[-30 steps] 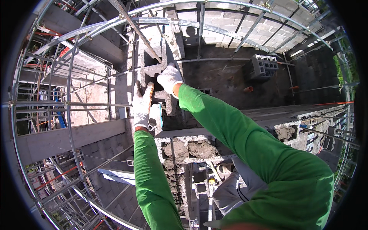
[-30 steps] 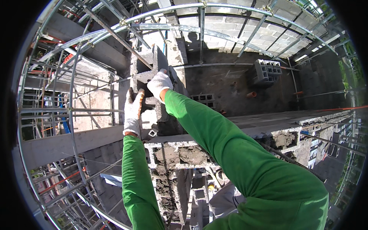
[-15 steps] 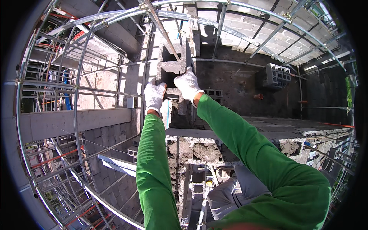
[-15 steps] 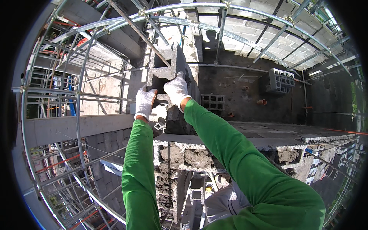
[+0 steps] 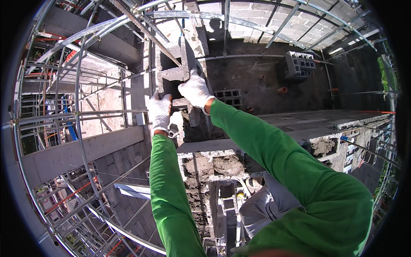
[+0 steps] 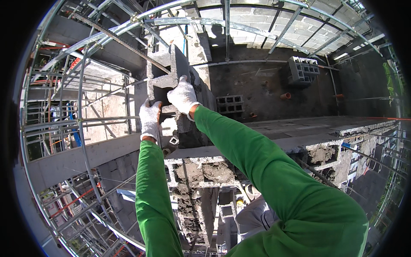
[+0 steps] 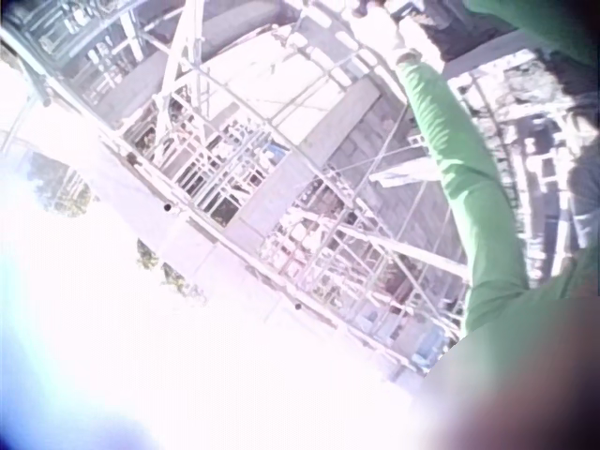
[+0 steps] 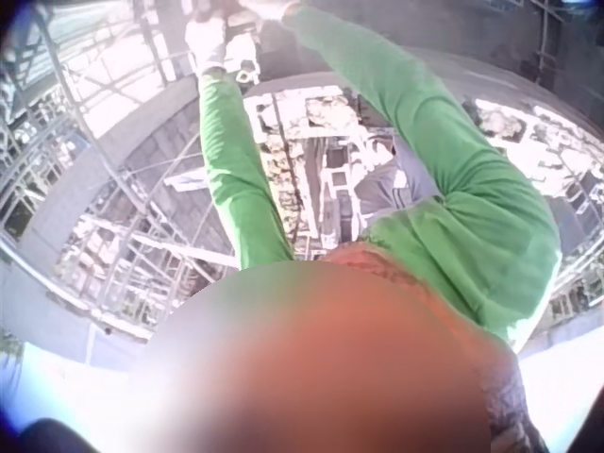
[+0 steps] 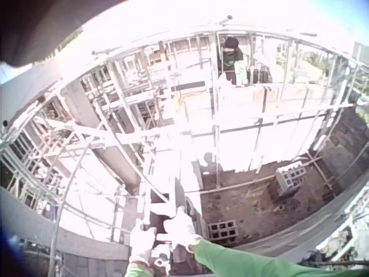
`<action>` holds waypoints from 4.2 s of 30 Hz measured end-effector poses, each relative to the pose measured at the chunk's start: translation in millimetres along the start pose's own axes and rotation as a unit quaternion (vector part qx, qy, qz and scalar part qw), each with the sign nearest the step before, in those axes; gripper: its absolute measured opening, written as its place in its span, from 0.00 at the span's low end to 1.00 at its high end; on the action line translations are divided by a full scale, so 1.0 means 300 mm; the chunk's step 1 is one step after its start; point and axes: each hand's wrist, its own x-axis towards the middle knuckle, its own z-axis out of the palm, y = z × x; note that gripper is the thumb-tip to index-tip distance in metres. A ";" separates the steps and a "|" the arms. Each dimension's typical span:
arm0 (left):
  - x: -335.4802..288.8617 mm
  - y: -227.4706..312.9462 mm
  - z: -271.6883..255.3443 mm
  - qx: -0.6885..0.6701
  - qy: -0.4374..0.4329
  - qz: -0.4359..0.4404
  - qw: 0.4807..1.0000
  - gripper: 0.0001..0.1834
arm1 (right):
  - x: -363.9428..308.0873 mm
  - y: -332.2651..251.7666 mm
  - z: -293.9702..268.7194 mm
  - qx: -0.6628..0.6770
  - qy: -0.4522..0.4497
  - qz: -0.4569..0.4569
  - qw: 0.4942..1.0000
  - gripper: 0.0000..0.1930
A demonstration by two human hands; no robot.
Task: The person lays concrete blocks on a wall using a trowel to apply mortar. They repeatedly scoop mortar, spread it on the blocks, and place new blocks into position, adjusting alignment as needed.
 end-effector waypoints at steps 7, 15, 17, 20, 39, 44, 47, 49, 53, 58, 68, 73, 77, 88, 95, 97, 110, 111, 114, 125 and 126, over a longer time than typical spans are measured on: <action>0.007 -0.024 0.014 0.024 0.018 0.031 0.999 0.30 | -0.007 -0.023 -0.021 -0.006 -0.008 0.013 1.000 0.46; 0.008 -0.038 0.017 0.058 0.049 0.073 0.994 0.28 | -0.059 0.014 -0.058 0.130 -0.062 0.028 0.989 0.59; 0.016 -0.038 0.010 0.113 0.051 0.064 0.990 0.32 | -0.113 0.028 -0.076 0.241 -0.112 0.026 0.964 0.56; 0.027 -0.042 0.010 0.121 0.034 0.051 0.991 0.33 | -0.164 0.064 -0.141 0.296 -0.178 0.119 0.931 0.43; 0.116 -0.115 0.035 0.052 -0.039 0.089 0.994 0.33 | -0.079 0.042 0.054 0.323 -0.043 0.065 0.943 0.33; 0.098 -0.126 0.041 0.116 -0.030 0.088 0.989 0.34 | -0.087 0.054 0.055 0.248 -0.048 0.085 0.964 0.31; 0.084 -0.110 0.029 0.113 -0.026 0.110 0.987 0.35 | -0.084 0.074 0.067 0.295 -0.043 0.084 0.951 0.27; 0.074 -0.102 0.025 0.139 -0.013 0.112 0.984 0.36 | -0.076 0.093 0.072 0.299 -0.046 0.060 0.951 0.26; 0.076 -0.108 0.022 0.129 -0.009 0.135 0.982 0.38 | -0.064 0.119 0.080 0.235 -0.052 0.026 0.970 0.40; 0.101 -0.121 0.026 0.047 -0.066 0.070 0.994 0.38 | -0.076 0.106 0.085 0.096 0.013 0.064 0.993 0.45; 0.114 -0.004 0.012 0.085 -0.110 0.115 0.984 0.55 | -0.098 0.043 0.065 0.008 0.052 0.056 0.997 0.43; 0.121 0.011 0.031 0.122 -0.086 0.118 0.982 0.56 | -0.086 0.082 0.065 -0.149 0.085 -0.065 0.983 0.44; 0.134 0.004 0.039 0.129 -0.094 0.107 0.981 0.56 | -0.080 0.057 0.057 -0.052 0.010 0.060 0.997 0.48; 0.133 -0.016 0.037 0.170 -0.042 0.160 0.971 0.54 | 0.061 0.434 -0.068 0.429 0.118 0.296 0.845 0.43; 0.128 -0.020 0.042 0.139 -0.045 0.158 0.976 0.56 | 0.336 0.531 0.238 0.427 0.126 0.327 0.834 0.47; 0.124 -0.024 0.045 0.150 -0.033 0.145 0.977 0.55 | 0.403 0.484 0.208 0.459 0.143 0.252 0.840 0.37; 0.103 -0.017 0.037 0.152 -0.029 0.152 0.976 0.54 | 0.723 0.266 -0.130 0.711 -0.012 -0.032 0.703 0.11; 0.106 -0.019 0.040 0.170 -0.028 0.150 0.973 0.54 | 0.672 0.194 -0.189 0.667 -0.071 -0.121 0.732 0.15; 0.120 -0.045 0.048 0.194 0.010 0.190 0.962 0.55 | 0.469 -0.030 -0.279 -0.003 0.253 -0.607 0.753 0.34; 0.181 -0.105 0.058 0.127 -0.011 0.142 0.982 0.39 | -0.023 -0.098 -0.055 -0.007 0.135 -0.489 0.862 0.22; 0.184 -0.109 0.038 0.077 -0.034 0.119 0.989 0.38 | -0.043 -0.074 -0.062 0.032 0.145 -0.544 0.826 0.25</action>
